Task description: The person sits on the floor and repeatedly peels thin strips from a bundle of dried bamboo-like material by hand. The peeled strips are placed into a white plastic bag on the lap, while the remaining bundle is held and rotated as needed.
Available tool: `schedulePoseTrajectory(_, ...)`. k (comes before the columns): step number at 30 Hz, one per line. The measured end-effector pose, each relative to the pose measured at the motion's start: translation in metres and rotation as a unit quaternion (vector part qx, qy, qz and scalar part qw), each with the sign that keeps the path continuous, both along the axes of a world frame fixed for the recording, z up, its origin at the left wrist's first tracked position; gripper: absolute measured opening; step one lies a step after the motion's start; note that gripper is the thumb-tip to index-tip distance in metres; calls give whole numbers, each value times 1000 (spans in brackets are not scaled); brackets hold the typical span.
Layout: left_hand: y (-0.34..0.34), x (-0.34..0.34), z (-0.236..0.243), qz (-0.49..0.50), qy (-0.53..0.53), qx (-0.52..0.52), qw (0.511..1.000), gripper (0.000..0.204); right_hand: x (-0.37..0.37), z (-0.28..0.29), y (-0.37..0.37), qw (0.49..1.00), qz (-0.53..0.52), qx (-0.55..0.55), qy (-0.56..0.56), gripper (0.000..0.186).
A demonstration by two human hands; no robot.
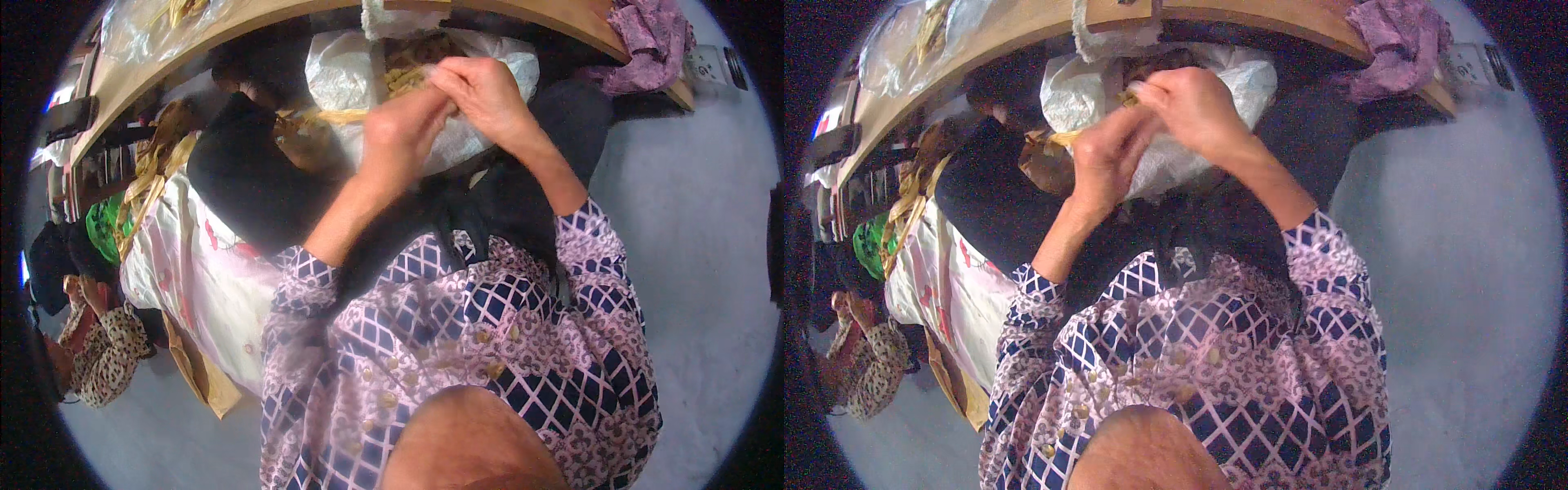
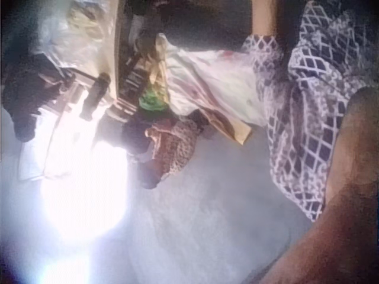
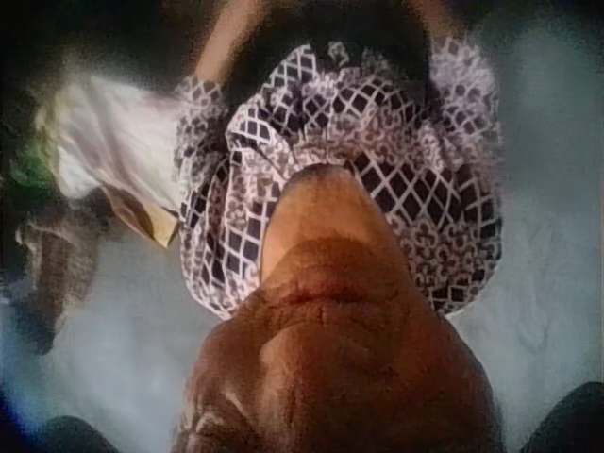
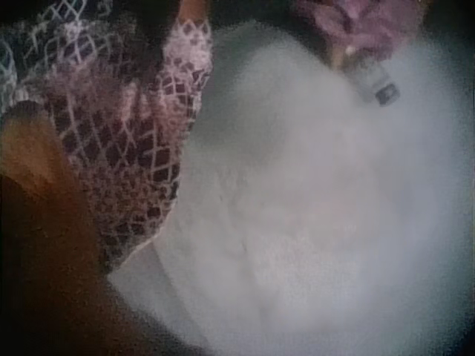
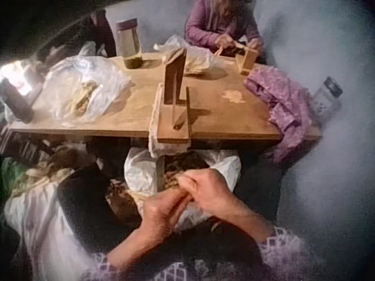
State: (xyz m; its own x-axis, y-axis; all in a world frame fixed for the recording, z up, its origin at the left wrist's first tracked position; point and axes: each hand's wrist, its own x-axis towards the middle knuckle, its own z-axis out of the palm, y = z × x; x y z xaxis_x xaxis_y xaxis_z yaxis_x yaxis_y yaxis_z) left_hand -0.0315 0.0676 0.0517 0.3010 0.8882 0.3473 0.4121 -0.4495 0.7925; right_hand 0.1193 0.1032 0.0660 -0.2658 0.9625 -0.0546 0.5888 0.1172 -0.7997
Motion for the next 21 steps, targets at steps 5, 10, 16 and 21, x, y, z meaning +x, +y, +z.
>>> schedulePoseTrajectory(5, -23, -10, -15, -48, 0, -38, 998, 12, 22, -12, -25, 978, 18, -177, 112, 14)
schedulePoseTrajectory(10, -24, -16, -1, -72, -10, -64, 995, 10, 44, 6, -42, 964, 22, -242, 112, 15)
schedulePoseTrajectory(16, -4, 25, 69, -235, -298, -273, 884, 12, 63, 83, -64, 910, 86, -338, 223, 27)
schedulePoseTrajectory(21, 10, 30, 57, -74, -215, -174, 958, 19, 54, 67, -49, 865, 75, -268, 417, 42)
